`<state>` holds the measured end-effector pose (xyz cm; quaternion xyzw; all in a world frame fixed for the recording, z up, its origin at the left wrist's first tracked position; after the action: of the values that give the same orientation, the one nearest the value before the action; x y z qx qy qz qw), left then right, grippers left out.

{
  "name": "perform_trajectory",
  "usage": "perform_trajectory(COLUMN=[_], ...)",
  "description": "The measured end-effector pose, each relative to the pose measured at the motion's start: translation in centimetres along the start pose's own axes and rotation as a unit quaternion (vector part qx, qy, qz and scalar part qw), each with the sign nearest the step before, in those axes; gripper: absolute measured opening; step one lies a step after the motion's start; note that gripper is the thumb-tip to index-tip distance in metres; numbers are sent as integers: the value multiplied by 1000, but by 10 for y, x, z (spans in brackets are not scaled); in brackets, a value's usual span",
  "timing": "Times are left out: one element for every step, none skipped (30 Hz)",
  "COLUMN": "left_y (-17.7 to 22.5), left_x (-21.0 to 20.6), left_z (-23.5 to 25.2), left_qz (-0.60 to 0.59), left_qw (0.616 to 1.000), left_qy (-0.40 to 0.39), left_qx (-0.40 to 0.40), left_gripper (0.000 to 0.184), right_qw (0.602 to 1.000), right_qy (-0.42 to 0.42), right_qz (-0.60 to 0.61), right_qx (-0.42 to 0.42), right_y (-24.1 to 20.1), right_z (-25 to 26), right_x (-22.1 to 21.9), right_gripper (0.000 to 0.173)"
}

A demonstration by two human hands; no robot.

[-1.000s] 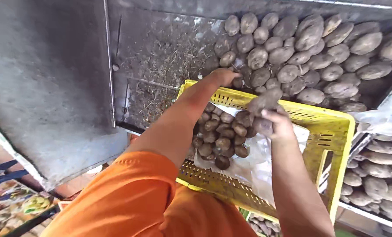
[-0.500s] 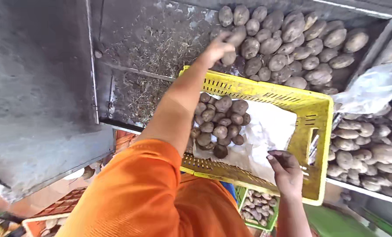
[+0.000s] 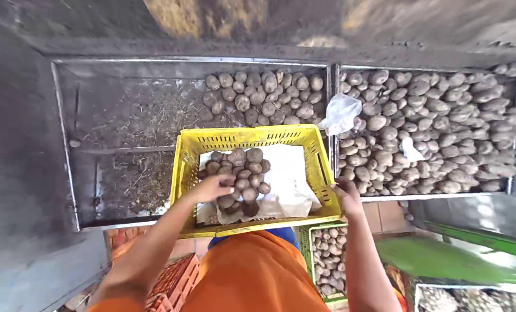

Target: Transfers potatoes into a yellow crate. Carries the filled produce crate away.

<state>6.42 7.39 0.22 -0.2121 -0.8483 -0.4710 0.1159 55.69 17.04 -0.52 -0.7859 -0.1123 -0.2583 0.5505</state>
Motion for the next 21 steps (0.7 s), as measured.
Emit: perform_trajectory(left_y=[-3,-5,-6,-6,-5,-6,-6,-8,-10,-9,-7,-5,-5,-4,-2,-2,-1,-1,-3,-7,-13], left_x=[-6,-12,-18,-27,-38,-50,-59,-68,-78,-84,-86,-87,-91,-94,-98,-99,-98,-95,-89,-82,-74], left_z=[-19,-39,-55,-72,-87,-99,-110,-120,-133,-142,-141,-137,-135,-132,-126,-122,-119,-113,-108,-104,-103], left_qz=[-22,-32,-29,-17,-6,3,4,-1,-7,-11,-21,-33,-35,-27,-6,32,87,146,191,213,221], left_qw=[999,997,995,991,986,979,970,959,944,927,907,887,872,864,861,862,862,856,845,833,824], left_qy=[23,49,77,104,133,164,201,243,290,339,389,431,457,468,470,460,445,432,425,422,422], left_qx=[23,45,64,82,100,117,133,146,156,160,159,162,170,182,194,211,227,243,263,286,307], left_gripper=[50,50,50,50,51,49,46,42,38,35,33,32,31,31,32,34,36,37,37,38,39], right_qw=[998,993,988,984,978,973,969,964,956,947,938,929,914,894,869,841,812,789,782,791,812], right_qy=[-62,-104,-122,-132,-144,-155,-162,-175,-199,-229,-265,-307,-363,-425,-482,-532,-573,-601,-608,-594,-563], right_qz=[11,17,26,40,66,87,98,98,87,75,74,74,71,74,87,101,101,81,56,20,-24], right_qx=[-29,-58,-88,-115,-132,-145,-159,-175,-198,-213,-211,-192,-164,-121,-63,0,55,99,128,144,151], right_y=[5,7,4,-1,-4,-4,-2,-3,-5,-7,-12,-18,-26,-33,-36,-36,-37,-36,-35,-32,-25], right_z=[18,29,35,36,37,37,32,22,3,-15,-26,-36,-49,-58,-62,-67,-68,-66,-59,-47,-32], right_x=[-5,-14,-24,-34,-42,-48,-56,-63,-68,-77,-93,-111,-128,-145,-164,-180,-191,-195,-194,-189,-184], right_gripper=[58,59,59,61,62,63,63,64,66,73,83,93,100,106,104,93,78,69,62,56,52])
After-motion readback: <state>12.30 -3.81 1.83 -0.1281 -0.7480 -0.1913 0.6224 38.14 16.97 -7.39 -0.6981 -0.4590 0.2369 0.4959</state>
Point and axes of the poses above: each hand's wrist, its own z-axis towards the middle knuckle, its own x-axis out of the back of the hand, y = z × x, the point moved 4 cm from there along z, towards the middle knuckle, and after that the axes turned 15 degrees about y, right-handed, at the moved point
